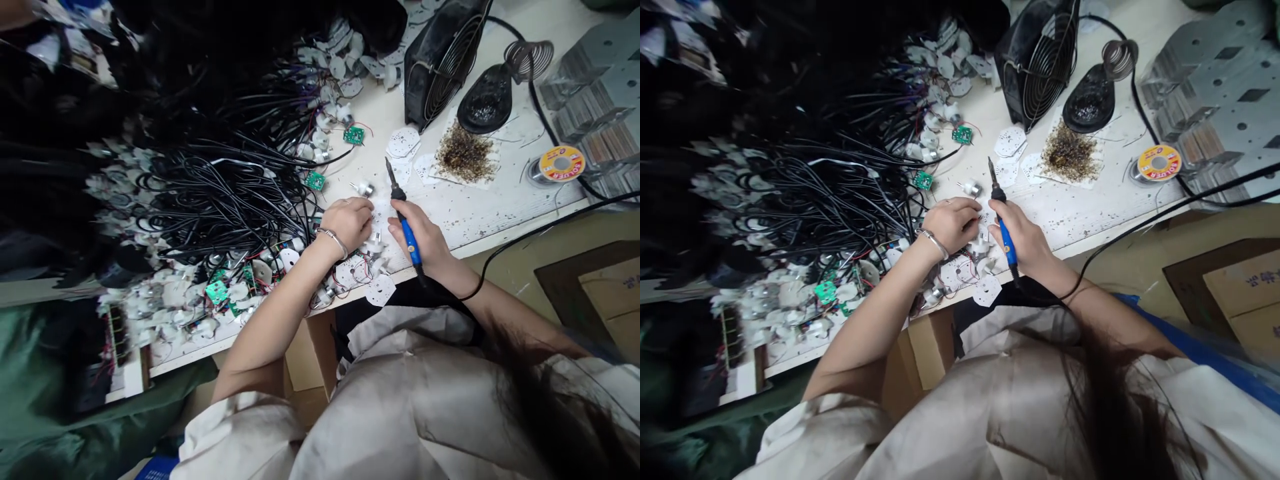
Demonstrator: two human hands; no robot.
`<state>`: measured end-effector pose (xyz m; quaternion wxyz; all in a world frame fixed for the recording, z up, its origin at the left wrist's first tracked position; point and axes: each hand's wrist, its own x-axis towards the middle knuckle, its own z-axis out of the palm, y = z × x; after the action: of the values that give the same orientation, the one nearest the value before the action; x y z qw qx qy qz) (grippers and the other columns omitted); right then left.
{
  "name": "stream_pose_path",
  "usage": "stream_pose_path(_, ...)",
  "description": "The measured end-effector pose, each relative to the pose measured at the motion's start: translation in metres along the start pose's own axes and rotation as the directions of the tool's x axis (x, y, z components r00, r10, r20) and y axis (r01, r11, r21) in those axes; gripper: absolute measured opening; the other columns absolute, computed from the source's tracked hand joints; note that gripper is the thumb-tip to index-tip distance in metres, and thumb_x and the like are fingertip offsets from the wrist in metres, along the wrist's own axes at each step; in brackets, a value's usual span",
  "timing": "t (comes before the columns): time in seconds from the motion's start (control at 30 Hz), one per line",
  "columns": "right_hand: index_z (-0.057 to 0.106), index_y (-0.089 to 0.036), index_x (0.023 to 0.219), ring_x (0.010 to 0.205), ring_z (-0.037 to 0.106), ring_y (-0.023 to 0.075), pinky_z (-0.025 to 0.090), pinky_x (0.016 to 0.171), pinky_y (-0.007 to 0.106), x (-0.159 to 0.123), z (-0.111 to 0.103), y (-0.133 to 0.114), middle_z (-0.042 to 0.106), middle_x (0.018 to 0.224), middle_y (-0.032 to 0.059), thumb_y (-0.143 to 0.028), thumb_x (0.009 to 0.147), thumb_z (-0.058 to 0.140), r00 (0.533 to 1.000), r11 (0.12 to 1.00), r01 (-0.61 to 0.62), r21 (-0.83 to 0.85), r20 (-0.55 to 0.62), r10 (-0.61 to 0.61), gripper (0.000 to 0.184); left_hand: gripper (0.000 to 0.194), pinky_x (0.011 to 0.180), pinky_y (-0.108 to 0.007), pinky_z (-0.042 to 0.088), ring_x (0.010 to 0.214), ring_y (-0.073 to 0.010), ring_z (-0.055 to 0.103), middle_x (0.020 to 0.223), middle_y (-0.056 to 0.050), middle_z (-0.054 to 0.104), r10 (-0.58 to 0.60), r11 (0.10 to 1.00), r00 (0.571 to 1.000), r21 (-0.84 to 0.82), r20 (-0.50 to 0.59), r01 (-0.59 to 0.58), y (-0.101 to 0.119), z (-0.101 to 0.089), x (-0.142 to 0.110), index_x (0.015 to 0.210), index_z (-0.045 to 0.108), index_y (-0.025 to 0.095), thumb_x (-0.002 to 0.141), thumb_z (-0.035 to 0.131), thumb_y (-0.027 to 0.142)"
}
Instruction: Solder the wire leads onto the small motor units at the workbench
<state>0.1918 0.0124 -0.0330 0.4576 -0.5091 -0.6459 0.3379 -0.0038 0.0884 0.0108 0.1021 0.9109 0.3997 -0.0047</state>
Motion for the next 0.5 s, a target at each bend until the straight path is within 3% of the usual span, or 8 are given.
stream_pose_path(0.13,0.056,-0.026,0.144,0.115,0.076,0.0263,0.067,0.097,0.044,-0.001,0.002,0.004,0.069,0.138,0.0142,-0.046,0.106,0.047,0.998,0.993,0.05,-0.106,-0.018,-0.052,0.044,0.024,0.095,-0.041,0.059,0.107,-0.0265,0.076,0.117,-0.01,0.079,0.024,0.998,0.998,-0.061,0.051,-0.021,-0.002,-0.023,0.0,0.099,0.079,0.017,0.095,0.057,0.025)
stream_pose_path(0.23,0.056,-0.026,0.144,0.124,0.072,0.0284,0.065,0.102,0.046,-0.001,0.002,0.003,0.068,0.138,0.0139,-0.047,0.106,0.047,0.998,0.987,0.058,-0.151,-0.021,-0.061,0.044,0.027,0.091,-0.036,0.059,0.098,-0.0223,0.075,0.106,-0.008,0.081,-0.117,0.99,0.991,-0.092,-0.067,0.111,-0.013,-0.046,0.023,0.101,0.08,0.018,0.098,0.056,0.029)
stream_pose_path(0.3,0.055,-0.026,0.145,0.121,0.073,0.0282,0.066,0.102,0.045,-0.001,0.002,0.002,0.068,0.138,0.0145,-0.047,0.107,0.046,0.998,0.986,0.056,-0.156,-0.006,-0.058,0.045,0.025,0.094,-0.037,0.058,0.098,-0.0215,0.073,0.103,-0.007,0.081,-0.296,0.955,0.944,-0.043,-0.145,0.293,-0.027,-0.059,0.05,0.101,0.082,0.018,0.096,0.059,0.026)
stream_pose_path(0.4,0.055,-0.021,0.144,0.115,0.075,0.0287,0.067,0.098,0.046,-0.001,0.002,0.001,0.067,0.137,0.0181,-0.048,0.108,0.042,0.999,0.985,0.048,-0.167,0.024,-0.045,0.047,0.021,0.095,-0.047,0.059,0.099,-0.0266,0.072,0.099,-0.009,0.08,-0.525,0.841,0.83,0.034,-0.19,0.54,-0.053,-0.069,0.091,0.099,0.082,0.014,0.09,0.063,0.019)
stream_pose_path(0.43,0.055,-0.021,0.144,0.114,0.076,0.0289,0.067,0.098,0.046,-0.001,0.002,0.001,0.067,0.137,0.0188,-0.047,0.108,0.041,0.999,0.984,0.045,-0.175,0.028,-0.041,0.047,0.019,0.094,-0.05,0.059,0.099,-0.0291,0.073,0.095,-0.009,0.079,-0.555,0.819,0.808,0.04,-0.195,0.572,-0.061,-0.07,0.1,0.095,0.082,0.014,0.089,0.064,0.018)
stream_pose_path(0.5,0.056,-0.021,0.143,0.113,0.076,0.0291,0.068,0.096,0.046,-0.001,0.002,0.001,0.068,0.135,0.0186,-0.046,0.108,0.04,0.999,0.982,0.051,-0.183,0.024,-0.048,0.046,0.016,0.092,-0.054,0.059,0.105,-0.033,0.072,0.093,-0.007,0.076,-0.53,0.837,0.823,0.025,-0.205,0.546,-0.073,-0.069,0.11,0.09,0.08,0.016,0.09,0.065,0.022)
